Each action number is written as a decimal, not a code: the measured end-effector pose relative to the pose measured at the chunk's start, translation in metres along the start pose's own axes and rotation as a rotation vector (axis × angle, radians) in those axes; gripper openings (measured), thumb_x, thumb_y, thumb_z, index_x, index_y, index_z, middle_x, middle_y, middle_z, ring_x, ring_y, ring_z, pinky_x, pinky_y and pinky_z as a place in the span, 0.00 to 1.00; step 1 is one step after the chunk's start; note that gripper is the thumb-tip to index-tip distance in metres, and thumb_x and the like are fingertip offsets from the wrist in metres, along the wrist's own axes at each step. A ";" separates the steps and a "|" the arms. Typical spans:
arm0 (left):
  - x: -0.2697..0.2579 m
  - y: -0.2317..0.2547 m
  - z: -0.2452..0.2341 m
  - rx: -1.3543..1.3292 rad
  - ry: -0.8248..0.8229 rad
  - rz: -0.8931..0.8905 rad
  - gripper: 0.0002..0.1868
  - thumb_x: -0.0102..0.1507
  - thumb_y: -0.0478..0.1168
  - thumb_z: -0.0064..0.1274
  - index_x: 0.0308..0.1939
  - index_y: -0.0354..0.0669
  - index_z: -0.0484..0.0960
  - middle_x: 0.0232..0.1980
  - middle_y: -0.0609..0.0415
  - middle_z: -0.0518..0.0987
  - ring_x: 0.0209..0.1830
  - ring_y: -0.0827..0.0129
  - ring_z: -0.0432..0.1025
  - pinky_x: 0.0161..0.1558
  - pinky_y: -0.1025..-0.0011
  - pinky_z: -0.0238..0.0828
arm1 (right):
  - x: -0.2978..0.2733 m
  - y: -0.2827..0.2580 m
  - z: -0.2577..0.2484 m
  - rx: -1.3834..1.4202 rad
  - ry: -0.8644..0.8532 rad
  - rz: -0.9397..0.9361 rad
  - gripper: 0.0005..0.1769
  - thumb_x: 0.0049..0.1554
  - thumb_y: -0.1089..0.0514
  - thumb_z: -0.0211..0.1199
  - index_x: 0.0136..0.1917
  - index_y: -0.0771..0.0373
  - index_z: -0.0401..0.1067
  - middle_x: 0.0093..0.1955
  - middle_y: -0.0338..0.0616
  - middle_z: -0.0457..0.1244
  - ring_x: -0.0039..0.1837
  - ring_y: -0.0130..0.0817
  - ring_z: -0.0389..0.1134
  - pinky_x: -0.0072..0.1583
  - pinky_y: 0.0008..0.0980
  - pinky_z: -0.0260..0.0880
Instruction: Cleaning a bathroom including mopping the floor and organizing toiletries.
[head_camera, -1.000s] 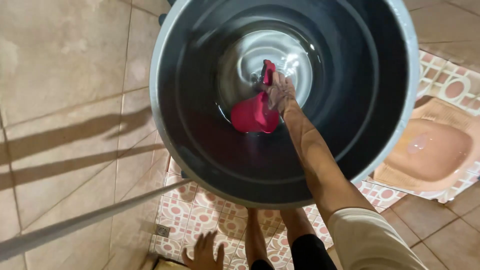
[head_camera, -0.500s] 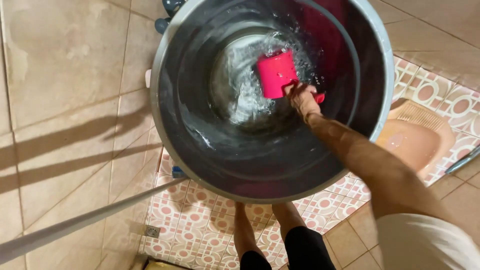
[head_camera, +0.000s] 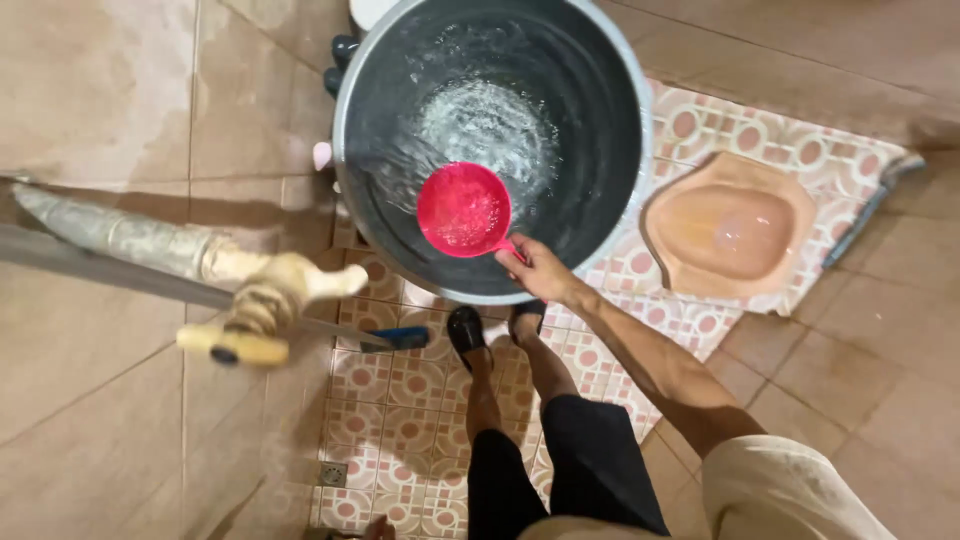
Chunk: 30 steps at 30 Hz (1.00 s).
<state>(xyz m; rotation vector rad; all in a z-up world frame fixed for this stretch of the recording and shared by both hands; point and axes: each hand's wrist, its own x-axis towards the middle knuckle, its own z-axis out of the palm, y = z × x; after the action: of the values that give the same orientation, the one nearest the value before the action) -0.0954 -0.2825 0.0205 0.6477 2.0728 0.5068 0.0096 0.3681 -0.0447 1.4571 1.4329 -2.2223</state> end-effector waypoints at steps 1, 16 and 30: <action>0.017 0.005 -0.014 -0.009 -0.017 0.033 0.23 0.64 0.49 0.50 0.61 0.46 0.79 0.52 0.50 0.85 0.55 0.59 0.78 0.58 0.60 0.69 | -0.037 -0.012 0.009 -0.051 0.030 -0.158 0.14 0.66 0.48 0.58 0.57 0.61 0.69 0.33 0.32 0.57 0.34 0.19 0.57 0.35 0.25 0.59; 0.205 0.199 0.000 -0.108 -0.238 0.439 0.19 0.67 0.43 0.50 0.60 0.39 0.79 0.49 0.44 0.85 0.49 0.61 0.80 0.50 0.65 0.75 | -0.394 0.109 0.026 0.364 0.431 -0.184 0.16 0.67 0.53 0.56 0.60 0.67 0.64 0.31 0.34 0.57 0.29 0.22 0.56 0.31 0.25 0.55; 0.133 0.451 0.187 0.329 -0.558 0.687 0.28 0.62 0.49 0.56 0.64 0.41 0.74 0.69 0.40 0.70 0.69 0.44 0.64 0.67 0.53 0.59 | -0.228 0.297 -0.085 0.273 0.623 0.432 0.19 0.60 0.54 0.59 0.36 0.71 0.75 0.27 0.50 0.64 0.25 0.36 0.60 0.29 0.40 0.57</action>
<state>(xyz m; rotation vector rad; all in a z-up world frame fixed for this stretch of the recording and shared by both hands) 0.1141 0.1717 0.0951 1.5257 1.3770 0.3015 0.3479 0.1872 -0.0671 2.4248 0.8010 -1.8178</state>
